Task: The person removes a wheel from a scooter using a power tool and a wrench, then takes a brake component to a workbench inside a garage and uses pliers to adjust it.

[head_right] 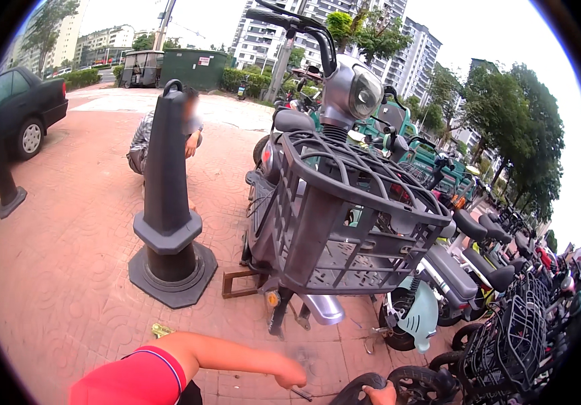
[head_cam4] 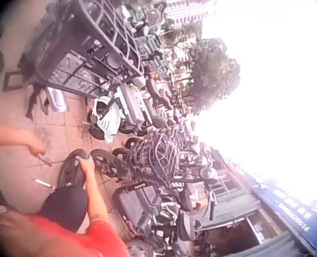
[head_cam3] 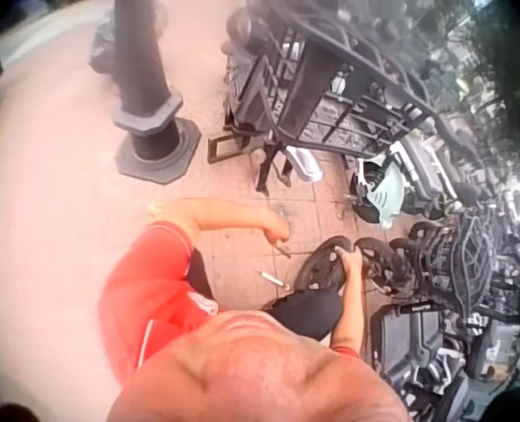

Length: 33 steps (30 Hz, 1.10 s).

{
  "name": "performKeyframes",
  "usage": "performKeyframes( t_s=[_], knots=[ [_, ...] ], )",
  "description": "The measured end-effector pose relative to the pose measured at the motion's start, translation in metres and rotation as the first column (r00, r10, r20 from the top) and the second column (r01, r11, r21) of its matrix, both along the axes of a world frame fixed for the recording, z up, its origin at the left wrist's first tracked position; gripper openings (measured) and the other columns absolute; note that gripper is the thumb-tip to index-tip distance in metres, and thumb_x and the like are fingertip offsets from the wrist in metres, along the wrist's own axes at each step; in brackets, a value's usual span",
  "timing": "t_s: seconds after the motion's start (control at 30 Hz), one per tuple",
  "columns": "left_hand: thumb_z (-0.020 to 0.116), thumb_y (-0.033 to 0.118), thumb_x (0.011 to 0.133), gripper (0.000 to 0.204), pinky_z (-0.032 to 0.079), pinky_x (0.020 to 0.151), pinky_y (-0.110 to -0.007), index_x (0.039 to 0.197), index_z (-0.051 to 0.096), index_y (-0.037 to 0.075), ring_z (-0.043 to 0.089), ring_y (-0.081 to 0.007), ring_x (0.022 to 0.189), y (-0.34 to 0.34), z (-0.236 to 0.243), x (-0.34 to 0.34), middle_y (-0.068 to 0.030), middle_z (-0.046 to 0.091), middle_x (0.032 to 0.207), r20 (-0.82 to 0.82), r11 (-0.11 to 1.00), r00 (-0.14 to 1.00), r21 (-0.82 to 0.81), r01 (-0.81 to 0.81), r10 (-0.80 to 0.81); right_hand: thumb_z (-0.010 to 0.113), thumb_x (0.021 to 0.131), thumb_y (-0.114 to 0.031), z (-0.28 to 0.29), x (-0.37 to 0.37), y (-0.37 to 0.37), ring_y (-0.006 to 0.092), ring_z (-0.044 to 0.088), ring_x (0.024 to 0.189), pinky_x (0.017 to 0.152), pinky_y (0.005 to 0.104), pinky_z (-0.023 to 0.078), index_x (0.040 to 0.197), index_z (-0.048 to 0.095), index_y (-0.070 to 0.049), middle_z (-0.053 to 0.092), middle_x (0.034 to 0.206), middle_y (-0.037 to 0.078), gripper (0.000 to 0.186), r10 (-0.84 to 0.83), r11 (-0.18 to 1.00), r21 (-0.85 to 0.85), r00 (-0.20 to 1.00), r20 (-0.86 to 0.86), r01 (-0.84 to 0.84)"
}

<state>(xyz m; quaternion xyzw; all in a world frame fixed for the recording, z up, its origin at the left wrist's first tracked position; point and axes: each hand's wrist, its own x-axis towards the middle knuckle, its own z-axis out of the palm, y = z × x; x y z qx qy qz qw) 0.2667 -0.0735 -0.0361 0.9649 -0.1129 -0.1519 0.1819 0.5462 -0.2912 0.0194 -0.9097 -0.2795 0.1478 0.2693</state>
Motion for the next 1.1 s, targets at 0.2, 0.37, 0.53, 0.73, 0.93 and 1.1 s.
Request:
performKeyframes(
  t_s=[0.2,0.37,0.53,0.73,0.93,1.1],
  knots=[
    [0.075,0.015,0.077,0.027,0.055,0.078,-0.055,0.099,0.071,0.001,0.07,-0.0458,0.091,0.009,-0.004,0.001,-0.0225,0.073,0.091,0.045,1.0,0.999,-0.007,-0.021,0.021,0.097,0.064,-0.029,0.025,-0.036,0.013,0.0325,0.075,0.104,0.091,0.0389,0.059,0.13,0.063,0.013,0.074,0.117,0.027,0.086,-0.029,0.997,-0.067,0.999,0.037,0.032],
    [0.077,0.015,0.075,0.026,0.054,0.077,-0.055,0.096,0.071,0.0,0.07,-0.0465,0.09,0.014,-0.004,-0.007,-0.0226,0.073,0.089,0.09,0.999,0.995,0.021,0.034,-0.036,0.098,0.063,-0.028,0.021,-0.029,0.004,0.0307,0.075,0.097,0.084,0.0386,0.06,0.125,0.065,0.012,0.075,0.111,0.024,0.081,-0.038,0.997,-0.074,0.999,-0.005,0.038],
    [0.077,0.015,0.075,0.026,0.053,0.077,-0.055,0.097,0.072,0.0,0.07,-0.0457,0.092,0.019,-0.012,-0.019,-0.0232,0.073,0.091,-0.001,0.999,0.999,-0.007,-0.05,0.05,0.092,0.063,-0.013,0.003,-0.01,-0.02,0.0293,0.075,0.082,0.073,0.0399,0.061,0.119,0.068,0.012,0.076,0.103,0.02,0.066,-0.078,0.997,-0.016,0.981,-0.179,0.077],
    [0.074,0.014,0.078,0.027,0.055,0.081,-0.054,0.101,0.072,0.002,0.071,-0.0437,0.098,0.02,-0.033,-0.029,-0.0202,0.074,0.097,-0.063,0.994,0.996,0.083,-0.064,0.069,0.087,0.062,-0.005,-0.007,0.0,-0.064,0.0302,0.075,0.077,0.069,0.0407,0.062,0.121,0.068,0.012,0.075,0.102,0.02,0.064,-0.08,0.98,0.145,0.938,-0.337,0.136],
    [0.071,0.024,0.087,0.035,0.056,0.089,-0.052,0.117,0.073,0.007,0.07,-0.0402,0.109,0.048,-0.017,-0.055,-0.0184,0.075,0.112,-0.225,0.965,0.939,0.114,-0.238,0.258,0.083,0.058,-0.007,0.036,-0.016,-0.087,0.0297,0.074,0.094,0.085,0.0392,0.06,0.133,0.064,0.007,0.075,0.107,0.017,0.078,-0.112,0.964,0.222,0.978,-0.175,0.15],
    [0.074,0.036,0.087,0.05,0.056,0.093,-0.051,0.122,0.07,0.001,0.07,-0.0411,0.113,0.088,-0.094,-0.094,-0.0236,0.074,0.118,-0.182,0.785,0.766,0.067,-0.616,0.617,0.08,0.069,-0.016,0.02,-0.051,-0.078,0.0467,0.071,0.105,0.093,0.0516,0.057,0.156,0.046,-0.005,0.073,0.115,0.03,0.093,-0.091,0.985,-0.113,0.941,0.325,0.134]
  ],
)
